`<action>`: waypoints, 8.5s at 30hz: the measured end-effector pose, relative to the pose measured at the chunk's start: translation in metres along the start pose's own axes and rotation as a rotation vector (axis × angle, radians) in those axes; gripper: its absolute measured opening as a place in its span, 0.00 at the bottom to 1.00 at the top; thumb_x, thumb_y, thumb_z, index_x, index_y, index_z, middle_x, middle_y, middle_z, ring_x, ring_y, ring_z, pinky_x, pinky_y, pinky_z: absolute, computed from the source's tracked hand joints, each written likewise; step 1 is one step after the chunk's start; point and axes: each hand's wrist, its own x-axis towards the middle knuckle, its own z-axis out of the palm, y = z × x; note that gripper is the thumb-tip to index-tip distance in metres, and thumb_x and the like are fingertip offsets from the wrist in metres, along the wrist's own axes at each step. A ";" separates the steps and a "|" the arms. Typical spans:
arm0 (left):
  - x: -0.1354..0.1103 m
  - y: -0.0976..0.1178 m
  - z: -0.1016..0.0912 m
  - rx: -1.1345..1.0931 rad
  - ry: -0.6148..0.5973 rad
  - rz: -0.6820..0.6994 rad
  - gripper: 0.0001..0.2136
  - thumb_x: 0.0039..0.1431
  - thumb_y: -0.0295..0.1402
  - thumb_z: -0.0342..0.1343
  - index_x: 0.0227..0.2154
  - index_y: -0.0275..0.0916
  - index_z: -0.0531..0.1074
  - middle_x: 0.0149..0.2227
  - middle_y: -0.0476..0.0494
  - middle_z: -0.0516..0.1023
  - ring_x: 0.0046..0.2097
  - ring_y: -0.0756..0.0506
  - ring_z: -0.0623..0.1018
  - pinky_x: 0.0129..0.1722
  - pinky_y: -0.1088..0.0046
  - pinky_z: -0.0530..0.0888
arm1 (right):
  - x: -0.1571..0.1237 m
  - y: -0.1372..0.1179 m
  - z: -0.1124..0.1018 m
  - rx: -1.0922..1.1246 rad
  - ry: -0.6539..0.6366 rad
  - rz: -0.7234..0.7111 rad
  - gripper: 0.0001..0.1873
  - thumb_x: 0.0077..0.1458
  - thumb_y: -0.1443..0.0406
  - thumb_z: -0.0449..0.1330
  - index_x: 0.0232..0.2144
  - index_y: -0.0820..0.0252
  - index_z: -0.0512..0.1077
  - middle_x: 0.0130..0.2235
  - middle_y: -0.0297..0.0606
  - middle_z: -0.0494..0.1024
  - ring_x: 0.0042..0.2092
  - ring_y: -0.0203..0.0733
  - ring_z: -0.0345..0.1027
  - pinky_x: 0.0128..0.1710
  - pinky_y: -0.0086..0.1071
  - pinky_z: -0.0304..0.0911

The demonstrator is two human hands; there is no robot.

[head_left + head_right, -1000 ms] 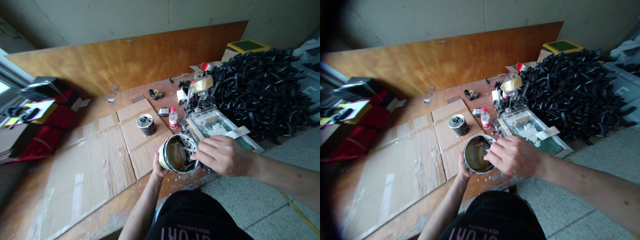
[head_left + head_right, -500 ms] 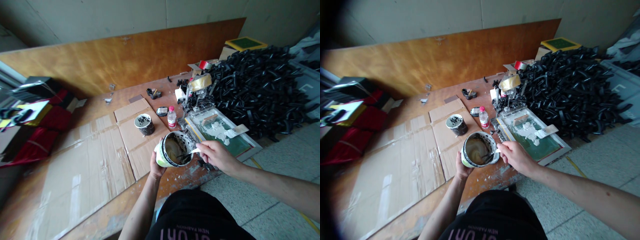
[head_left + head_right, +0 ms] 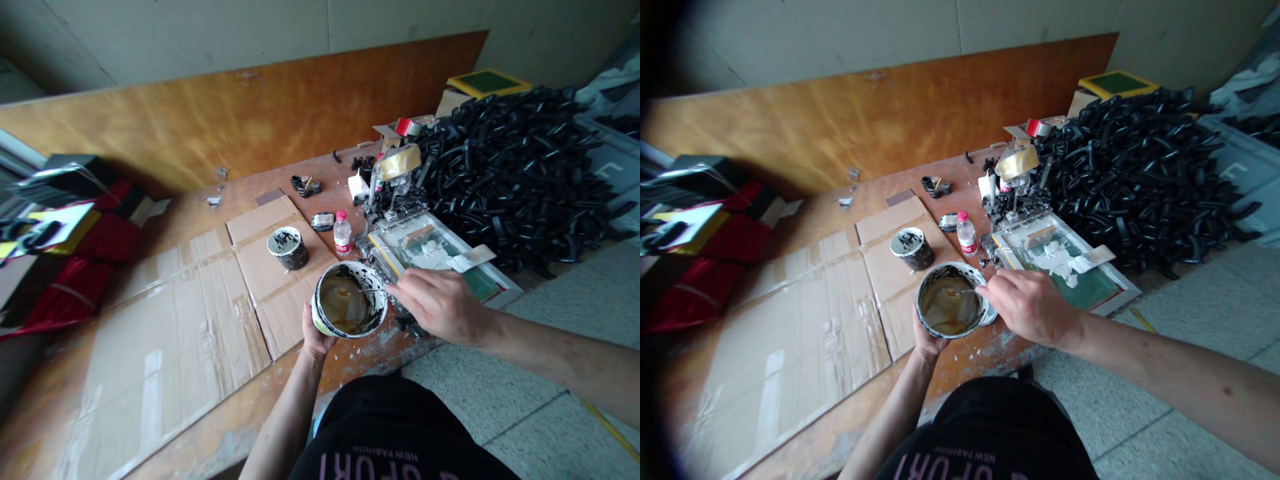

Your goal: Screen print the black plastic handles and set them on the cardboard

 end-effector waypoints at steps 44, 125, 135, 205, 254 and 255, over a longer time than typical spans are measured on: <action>0.000 -0.009 -0.024 -0.081 -0.114 -0.155 0.29 0.58 0.55 0.45 0.53 0.41 0.72 0.51 0.40 0.78 0.59 0.36 0.70 0.64 0.51 0.56 | -0.023 -0.002 0.004 -0.216 -0.252 -0.411 0.12 0.63 0.70 0.51 0.27 0.61 0.67 0.24 0.33 0.68 0.27 0.36 0.60 0.26 0.32 0.48; 0.010 -0.001 -0.001 0.016 -0.033 -0.061 0.27 0.60 0.51 0.43 0.50 0.37 0.73 0.47 0.39 0.79 0.61 0.36 0.66 0.63 0.53 0.58 | -0.008 -0.017 0.018 -0.042 -0.235 -0.420 0.13 0.64 0.67 0.51 0.27 0.61 0.68 0.25 0.33 0.69 0.28 0.36 0.61 0.27 0.32 0.51; 0.003 0.003 0.004 0.029 -0.051 -0.107 0.23 0.63 0.46 0.43 0.50 0.38 0.73 0.50 0.43 0.78 0.65 0.38 0.61 0.65 0.56 0.54 | 0.028 0.003 -0.039 -0.209 -0.282 -0.437 0.15 0.64 0.69 0.49 0.25 0.59 0.66 0.24 0.32 0.67 0.27 0.35 0.56 0.28 0.33 0.48; -0.001 -0.005 0.004 -0.103 0.011 -0.056 0.24 0.59 0.48 0.48 0.48 0.36 0.75 0.47 0.37 0.79 0.59 0.34 0.70 0.60 0.51 0.63 | 0.031 -0.005 0.030 0.123 -0.255 -0.203 0.20 0.65 0.63 0.52 0.21 0.62 0.69 0.22 0.33 0.70 0.24 0.33 0.60 0.27 0.30 0.51; -0.006 -0.004 0.002 -0.062 0.025 -0.050 0.22 0.62 0.46 0.45 0.51 0.41 0.73 0.46 0.41 0.80 0.54 0.39 0.74 0.58 0.56 0.66 | 0.028 0.006 0.023 0.084 -0.299 -0.283 0.17 0.64 0.64 0.53 0.23 0.62 0.71 0.23 0.33 0.71 0.25 0.34 0.61 0.26 0.31 0.51; -0.007 -0.004 0.002 -0.060 0.037 -0.067 0.23 0.62 0.47 0.45 0.52 0.42 0.72 0.46 0.41 0.80 0.55 0.38 0.73 0.58 0.54 0.66 | 0.029 0.011 0.022 0.038 -0.275 -0.249 0.18 0.64 0.64 0.53 0.24 0.62 0.71 0.23 0.34 0.71 0.25 0.34 0.61 0.26 0.31 0.51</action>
